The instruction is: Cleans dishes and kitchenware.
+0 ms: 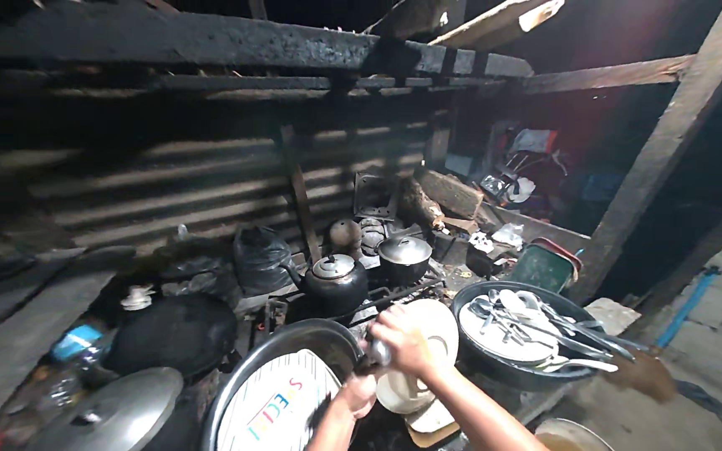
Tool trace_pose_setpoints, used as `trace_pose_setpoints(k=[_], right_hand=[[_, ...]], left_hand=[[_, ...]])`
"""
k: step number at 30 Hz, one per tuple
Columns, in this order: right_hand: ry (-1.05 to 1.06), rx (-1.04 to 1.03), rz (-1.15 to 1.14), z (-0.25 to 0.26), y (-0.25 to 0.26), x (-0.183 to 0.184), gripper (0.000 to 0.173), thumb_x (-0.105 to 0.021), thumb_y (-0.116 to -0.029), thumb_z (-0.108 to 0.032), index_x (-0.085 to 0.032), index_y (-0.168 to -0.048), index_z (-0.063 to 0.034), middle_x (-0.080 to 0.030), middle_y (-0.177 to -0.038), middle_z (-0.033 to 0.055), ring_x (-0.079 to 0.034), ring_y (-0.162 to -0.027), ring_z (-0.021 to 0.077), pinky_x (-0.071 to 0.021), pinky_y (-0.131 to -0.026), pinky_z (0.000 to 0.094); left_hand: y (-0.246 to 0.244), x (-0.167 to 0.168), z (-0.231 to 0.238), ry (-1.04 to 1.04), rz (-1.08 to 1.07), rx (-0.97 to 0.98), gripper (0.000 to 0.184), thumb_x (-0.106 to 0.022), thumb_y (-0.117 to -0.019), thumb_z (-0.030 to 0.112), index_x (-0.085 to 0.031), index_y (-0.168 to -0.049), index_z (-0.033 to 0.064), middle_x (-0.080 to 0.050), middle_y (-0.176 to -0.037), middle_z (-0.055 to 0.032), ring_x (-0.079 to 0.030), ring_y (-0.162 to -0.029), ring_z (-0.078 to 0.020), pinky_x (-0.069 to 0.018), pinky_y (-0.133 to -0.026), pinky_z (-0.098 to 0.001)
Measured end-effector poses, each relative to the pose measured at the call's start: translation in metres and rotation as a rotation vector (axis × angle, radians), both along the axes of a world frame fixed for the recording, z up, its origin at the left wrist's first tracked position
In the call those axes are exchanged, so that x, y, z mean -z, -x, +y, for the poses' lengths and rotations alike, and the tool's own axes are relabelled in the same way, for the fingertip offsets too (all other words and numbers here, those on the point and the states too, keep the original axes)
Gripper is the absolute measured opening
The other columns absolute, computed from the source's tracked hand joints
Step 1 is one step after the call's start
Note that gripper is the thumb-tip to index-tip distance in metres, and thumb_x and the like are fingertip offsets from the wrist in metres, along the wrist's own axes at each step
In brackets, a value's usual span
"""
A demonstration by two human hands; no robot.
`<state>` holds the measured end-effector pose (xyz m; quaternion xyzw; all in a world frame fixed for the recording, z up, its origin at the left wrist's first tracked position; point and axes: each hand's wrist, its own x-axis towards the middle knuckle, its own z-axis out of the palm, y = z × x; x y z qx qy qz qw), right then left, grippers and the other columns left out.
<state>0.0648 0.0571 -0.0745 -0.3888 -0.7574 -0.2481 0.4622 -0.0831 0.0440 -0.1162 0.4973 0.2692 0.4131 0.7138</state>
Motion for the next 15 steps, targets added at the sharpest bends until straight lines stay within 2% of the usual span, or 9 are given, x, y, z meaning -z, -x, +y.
trace_pose_setpoints(k=[3, 5, 6, 8, 10, 12, 13, 14, 15], right_hand=[[0.382, 0.199, 0.479, 0.003, -0.039, -0.024, 0.033, -0.069, -0.0932, -0.027, -0.076, -0.104, 0.0035, -0.075, -0.101, 0.0207, -0.072, -0.099, 0.0361, -0.0554, -0.091, 0.0557], [0.613, 0.278, 0.729, 0.014, -0.063, -0.036, 0.036, -0.070, -0.0954, -0.033, -0.073, -0.103, 0.0020, -0.072, -0.095, 0.0183, -0.068, -0.093, 0.0320, -0.0510, -0.088, 0.0550], [0.686, 0.308, 0.708, 0.015, -0.066, -0.038, 0.040, -0.070, -0.0954, -0.038, -0.073, -0.100, 0.0014, -0.071, -0.093, 0.0185, -0.068, -0.092, 0.0326, -0.0506, -0.087, 0.0563], [0.799, 0.313, 0.431, 0.006, -0.049, -0.042, 0.044, -0.065, -0.0970, -0.043, -0.075, -0.105, -0.0011, -0.074, -0.104, 0.0201, -0.070, -0.105, 0.0368, -0.0515, -0.095, 0.0592], [0.692, 0.168, 0.090, -0.016, -0.011, -0.032, 0.030, -0.070, -0.0926, -0.027, -0.077, -0.105, -0.0007, -0.074, -0.107, 0.0227, -0.069, -0.108, 0.0429, -0.0504, -0.097, 0.0605], [0.319, 0.005, -0.132, -0.019, 0.009, -0.008, 0.016, -0.076, -0.0772, -0.017, -0.075, -0.088, -0.0057, -0.072, -0.090, 0.0174, -0.070, -0.090, 0.0402, -0.0536, -0.083, 0.0576], [0.158, -0.028, -0.122, -0.014, 0.006, 0.000, 0.014, -0.075, -0.0748, -0.018, -0.072, -0.085, -0.0085, -0.070, -0.085, 0.0137, -0.069, -0.086, 0.0365, -0.0535, -0.083, 0.0554], [0.097, -0.021, -0.035, -0.011, -0.003, 0.004, 0.018, -0.075, -0.0760, -0.019, -0.073, -0.089, -0.0065, -0.072, -0.090, 0.0156, -0.070, -0.091, 0.0370, -0.0536, -0.088, 0.0558], [0.126, 0.011, 0.102, -0.011, -0.015, 0.006, 0.028, -0.077, -0.0762, -0.017, -0.076, -0.098, -0.0004, -0.074, -0.101, 0.0218, -0.071, -0.100, 0.0408, -0.0538, -0.094, 0.0576]], left_hand=[[-0.005, -0.024, -0.021, 0.072, 0.088, -0.089, 0.029, -0.052, -0.1022, 0.000, -0.049, -0.130, -0.0064, -0.068, -0.107, -0.0106, -0.069, -0.096, -0.0111, -0.0586, -0.088, -0.0294], [-0.004, -0.026, -0.030, 0.101, 0.021, -0.108, 0.023, -0.049, -0.1015, -0.003, -0.052, -0.124, -0.0053, -0.071, -0.101, -0.0087, -0.071, -0.091, -0.0105, -0.0600, -0.085, -0.0289], [-0.003, -0.026, -0.031, 0.121, 0.016, -0.076, 0.023, -0.047, -0.1024, -0.003, -0.051, -0.124, -0.0046, -0.072, -0.100, -0.0088, -0.071, -0.090, -0.0113, -0.0605, -0.085, -0.0300], [-0.003, -0.024, -0.025, 0.158, 0.070, 0.018, 0.023, -0.044, -0.1057, 0.002, -0.050, -0.127, -0.0035, -0.072, -0.102, -0.0098, -0.072, -0.092, -0.0140, -0.0611, -0.085, -0.0331], [-0.004, -0.018, -0.019, 0.164, 0.148, 0.075, 0.024, -0.044, -0.1068, 0.004, -0.054, -0.126, -0.0049, -0.071, -0.105, -0.0100, -0.070, -0.096, -0.0137, -0.0585, -0.088, -0.0326], [0.001, -0.012, -0.020, 0.109, 0.171, 0.135, 0.027, -0.034, -0.1048, -0.001, -0.052, -0.124, -0.0060, -0.064, -0.107, -0.0084, -0.060, -0.098, -0.0089, -0.0505, -0.088, -0.0249], [0.001, -0.008, -0.021, 0.116, 0.102, 0.128, 0.028, -0.033, -0.1038, 0.000, -0.052, -0.124, -0.0043, -0.063, -0.107, -0.0074, -0.060, -0.099, -0.0081, -0.0503, -0.089, -0.0241], [-0.004, -0.002, -0.019, 0.170, -0.007, 0.040, 0.026, -0.039, -0.1042, 0.001, -0.060, -0.118, -0.0026, -0.071, -0.103, -0.0081, -0.068, -0.096, -0.0108, -0.0566, -0.087, -0.0284], [-0.008, -0.006, -0.020, 0.234, -0.068, -0.024, 0.024, -0.040, -0.1066, 0.003, -0.058, -0.121, -0.0031, -0.071, -0.104, -0.0102, -0.069, -0.097, -0.0143, -0.0584, -0.088, -0.0329]])
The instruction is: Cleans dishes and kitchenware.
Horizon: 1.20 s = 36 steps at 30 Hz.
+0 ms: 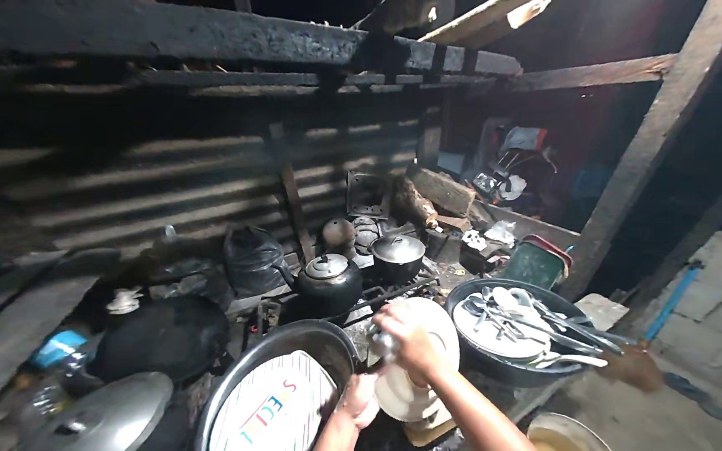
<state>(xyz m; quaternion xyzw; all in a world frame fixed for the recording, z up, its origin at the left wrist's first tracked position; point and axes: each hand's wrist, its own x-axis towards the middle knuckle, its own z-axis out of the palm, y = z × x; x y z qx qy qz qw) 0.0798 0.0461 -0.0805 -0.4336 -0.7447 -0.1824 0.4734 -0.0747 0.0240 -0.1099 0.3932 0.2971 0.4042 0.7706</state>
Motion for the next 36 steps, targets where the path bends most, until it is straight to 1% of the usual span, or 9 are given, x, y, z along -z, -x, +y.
trace_pose_setpoints(k=[9, 12, 16, 20, 22, 24, 28, 32, 36], right_hand=[[0.210, 0.186, 0.399, -0.026, 0.021, 0.053, 0.040, -0.070, -0.0771, -0.010, -0.072, -0.113, 0.0069, -0.062, -0.135, 0.0306, -0.056, -0.130, 0.0527, -0.0442, -0.108, 0.0649], [0.236, 0.148, 0.858, -0.015, 0.005, 0.043, 0.045, -0.056, -0.0963, -0.007, -0.052, -0.133, 0.0192, -0.053, -0.141, 0.0347, -0.053, -0.135, 0.0381, -0.0419, -0.115, 0.0454], [0.391, -0.103, 1.810, -0.014, -0.057, 0.025, 0.046, -0.029, -0.1132, -0.041, -0.057, -0.115, -0.0044, -0.066, -0.086, 0.0072, -0.066, -0.074, 0.0146, -0.0582, -0.067, 0.0333], [0.434, -0.413, 1.880, -0.049, -0.077, 0.055, 0.032, -0.030, -0.1038, -0.010, -0.060, -0.090, -0.0089, -0.070, -0.071, 0.0003, -0.069, -0.064, 0.0069, -0.0593, -0.059, 0.0246], [0.493, -0.446, 1.982, -0.057, -0.072, 0.059, 0.025, -0.036, -0.0961, -0.003, -0.059, -0.092, -0.0086, -0.072, -0.072, 0.0037, -0.071, -0.063, 0.0102, -0.0605, -0.055, 0.0276], [0.626, -0.340, 1.987, -0.059, -0.069, 0.057, 0.016, -0.040, -0.0986, -0.003, -0.056, -0.099, -0.0080, -0.070, -0.073, 0.0054, -0.071, -0.063, 0.0119, -0.0603, -0.053, 0.0292], [0.786, 0.105, 1.375, -0.044, -0.083, 0.053, 0.023, -0.067, -0.0958, -0.007, -0.061, -0.116, 0.0024, -0.069, -0.090, 0.0075, -0.067, -0.077, 0.0099, -0.0575, -0.072, 0.0287], [0.546, 0.362, 1.108, -0.038, -0.077, 0.025, 0.030, -0.066, -0.1005, -0.024, -0.068, -0.112, 0.0040, -0.069, -0.097, 0.0117, -0.063, -0.089, 0.0152, -0.0501, -0.085, 0.0400], [0.616, 0.044, 0.790, -0.047, -0.007, 0.020, 0.033, -0.050, -0.1025, -0.022, -0.065, -0.114, 0.0051, -0.066, -0.092, 0.0090, -0.062, -0.082, 0.0130, -0.0526, -0.078, 0.0352]], left_hand=[[-0.019, -0.002, 0.005, 0.160, -0.199, -0.220, 0.034, -0.033, -0.1111, 0.015, -0.054, -0.133, -0.0016, -0.068, -0.116, -0.0140, -0.067, -0.106, -0.0187, -0.0559, -0.092, -0.0361], [-0.020, -0.010, -0.018, 0.032, 0.017, -0.207, 0.025, -0.045, -0.1026, -0.001, -0.052, -0.126, -0.0058, -0.067, -0.107, -0.0138, -0.068, -0.096, -0.0157, -0.0580, -0.086, -0.0333], [0.002, -0.016, -0.019, -0.731, 0.415, 0.208, 0.033, -0.051, -0.0871, -0.014, -0.066, -0.117, -0.0124, -0.072, -0.114, -0.0131, -0.066, -0.110, -0.0101, -0.0510, -0.102, -0.0274], [0.013, -0.002, 0.010, -1.491, 0.684, -0.026, 0.031, -0.058, -0.0771, -0.007, -0.081, -0.090, 0.0095, -0.071, -0.127, -0.0132, -0.049, -0.136, -0.0491, -0.0262, -0.114, -0.0713], [0.008, 0.007, 0.024, -1.155, 0.377, -0.259, 0.035, -0.049, -0.0789, -0.011, -0.068, -0.107, -0.0182, -0.049, -0.143, -0.0381, -0.038, -0.145, -0.0452, -0.0297, -0.122, -0.0507], [0.005, -0.002, 0.022, -0.535, 0.003, -0.173, 0.056, -0.028, -0.1013, 0.006, -0.026, -0.156, -0.0066, -0.033, -0.161, -0.0163, -0.045, -0.141, -0.0171, -0.0457, -0.109, -0.0318], [-0.009, -0.019, 0.009, 0.189, -0.132, -0.265, 0.042, -0.029, -0.1124, 0.034, -0.054, -0.133, 0.0072, -0.070, -0.109, -0.0143, -0.071, -0.096, -0.0239, -0.0602, -0.080, -0.0442], [-0.012, -0.009, 0.009, 0.252, -0.143, -0.362, 0.038, -0.033, -0.1123, 0.028, -0.053, -0.132, 0.0036, -0.068, -0.109, -0.0159, -0.069, -0.096, -0.0238, -0.0591, -0.082, -0.0426], [-0.029, -0.006, -0.003, 0.231, -0.163, -0.357, 0.043, -0.028, -0.1133, 0.029, -0.048, -0.141, 0.0034, -0.064, -0.122, -0.0157, -0.065, -0.108, -0.0224, -0.0547, -0.092, -0.0415]])
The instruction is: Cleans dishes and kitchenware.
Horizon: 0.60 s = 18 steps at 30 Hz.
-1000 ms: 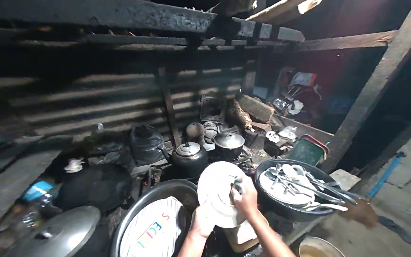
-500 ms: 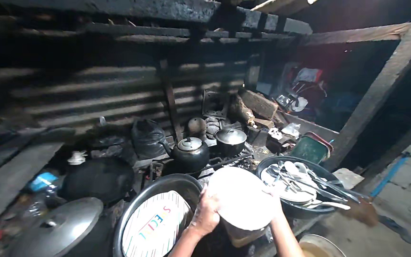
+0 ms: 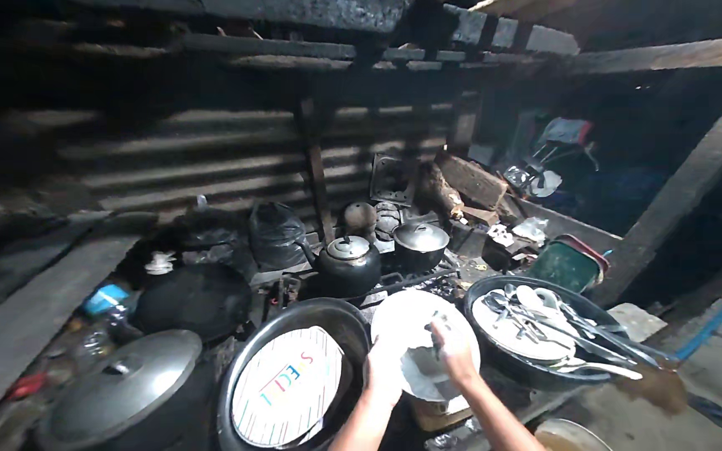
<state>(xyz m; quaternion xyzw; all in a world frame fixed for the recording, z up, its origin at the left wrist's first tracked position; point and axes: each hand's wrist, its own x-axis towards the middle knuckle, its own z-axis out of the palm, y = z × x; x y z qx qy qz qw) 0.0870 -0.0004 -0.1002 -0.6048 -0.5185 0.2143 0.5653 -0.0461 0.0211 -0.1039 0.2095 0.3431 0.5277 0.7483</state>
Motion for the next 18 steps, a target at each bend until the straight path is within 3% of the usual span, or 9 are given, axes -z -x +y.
trace_pose_setpoints(k=[2, 3, 4, 6, 9, 12, 14, 16, 18], right_hand=[[-0.054, -0.238, -0.220, 0.003, 0.026, 0.019, 0.047, -0.055, -0.0976, -0.027, -0.061, -0.130, 0.0062, -0.062, -0.131, 0.0231, -0.059, -0.124, 0.0310, -0.0460, -0.107, 0.0487], [-0.103, -0.266, -0.311, 0.010, 0.029, 0.029, 0.052, -0.056, -0.0962, -0.029, -0.060, -0.135, 0.0054, -0.052, -0.145, 0.0287, -0.049, -0.137, 0.0399, -0.0376, -0.115, 0.0553], [-0.148, -0.217, -0.366, 0.020, 0.022, 0.037, 0.052, -0.058, -0.0954, -0.029, -0.061, -0.136, 0.0039, -0.046, -0.151, 0.0312, -0.043, -0.143, 0.0451, -0.0325, -0.118, 0.0591], [-0.152, 0.031, -0.452, 0.044, -0.004, 0.041, 0.053, -0.061, -0.0936, -0.026, -0.061, -0.137, 0.0042, -0.043, -0.154, 0.0323, -0.040, -0.144, 0.0506, -0.0299, -0.119, 0.0640], [-0.038, 0.283, -0.464, 0.062, -0.012, 0.037, 0.051, -0.058, -0.0999, -0.024, -0.056, -0.140, 0.0087, -0.045, -0.152, 0.0342, -0.043, -0.142, 0.0514, -0.0288, -0.119, 0.0631], [-0.037, -0.016, -0.383, 0.032, 0.047, 0.032, 0.051, -0.057, -0.0988, -0.016, -0.053, -0.144, 0.0073, -0.041, -0.157, 0.0304, -0.042, -0.146, 0.0425, -0.0373, -0.119, 0.0519], [-0.105, -0.327, -0.407, 0.010, 0.069, 0.035, 0.053, -0.058, -0.0935, -0.013, -0.054, -0.142, 0.0081, -0.046, -0.154, 0.0279, -0.045, -0.145, 0.0400, -0.0386, -0.119, 0.0496], [-0.173, -0.528, -0.515, 0.005, 0.061, 0.036, 0.050, -0.064, -0.0870, -0.010, -0.063, -0.135, 0.0057, -0.055, -0.148, 0.0251, -0.046, -0.144, 0.0425, -0.0396, -0.118, 0.0513], [-0.158, -0.561, -0.543, 0.009, 0.038, 0.035, 0.047, -0.073, -0.0791, 0.003, -0.070, -0.126, 0.0023, -0.061, -0.141, 0.0242, -0.051, -0.139, 0.0441, -0.0446, -0.114, 0.0527]], left_hand=[[-0.009, -0.006, -0.005, 0.038, 0.024, -0.013, 0.041, -0.027, -0.1124, 0.032, -0.055, -0.126, 0.0053, -0.065, -0.101, -0.0094, -0.066, -0.088, -0.0154, -0.0566, -0.076, -0.0325], [-0.011, -0.005, -0.008, 0.035, 0.040, -0.013, 0.041, -0.026, -0.1127, 0.032, -0.054, -0.124, 0.0045, -0.062, -0.099, -0.0087, -0.063, -0.085, -0.0143, -0.0543, -0.074, -0.0306], [-0.008, -0.003, -0.011, -0.002, 0.051, 0.009, 0.043, -0.027, -0.1134, 0.030, -0.052, -0.133, 0.0020, -0.063, -0.111, -0.0120, -0.063, -0.096, -0.0161, -0.0541, -0.083, -0.0320], [0.001, -0.001, -0.021, -0.001, 0.080, 0.051, 0.046, -0.031, -0.1134, 0.030, -0.045, -0.146, 0.0016, -0.060, -0.134, -0.0178, -0.062, -0.117, -0.0215, -0.0526, -0.098, -0.0386], [0.001, -0.004, -0.032, 0.052, 0.079, 0.024, 0.041, -0.037, -0.1124, 0.029, -0.051, -0.139, 0.0004, -0.064, -0.124, -0.0178, -0.065, -0.109, -0.0225, -0.0549, -0.092, -0.0402], [0.009, -0.003, -0.019, 0.005, 0.040, 0.008, 0.042, -0.032, -0.1130, 0.029, -0.052, -0.138, 0.0015, -0.063, -0.126, -0.0146, -0.062, -0.113, -0.0198, -0.0515, -0.097, -0.0383], [0.025, -0.005, -0.003, 0.016, 0.017, -0.081, 0.039, -0.033, -0.1120, 0.030, -0.056, -0.129, 0.0028, -0.066, -0.109, -0.0110, -0.064, -0.096, -0.0169, -0.0544, -0.084, -0.0352], [0.053, -0.008, 0.007, -0.055, 0.003, -0.122, 0.043, -0.026, -0.1129, 0.030, -0.048, -0.138, 0.0029, -0.063, -0.116, -0.0126, -0.063, -0.102, -0.0186, -0.0543, -0.087, -0.0375], [0.082, -0.010, 0.012, -0.096, 0.005, -0.195, 0.045, -0.024, -0.1134, 0.031, -0.046, -0.142, 0.0033, -0.064, -0.121, -0.0147, -0.065, -0.107, -0.0210, -0.0559, -0.090, -0.0412]])
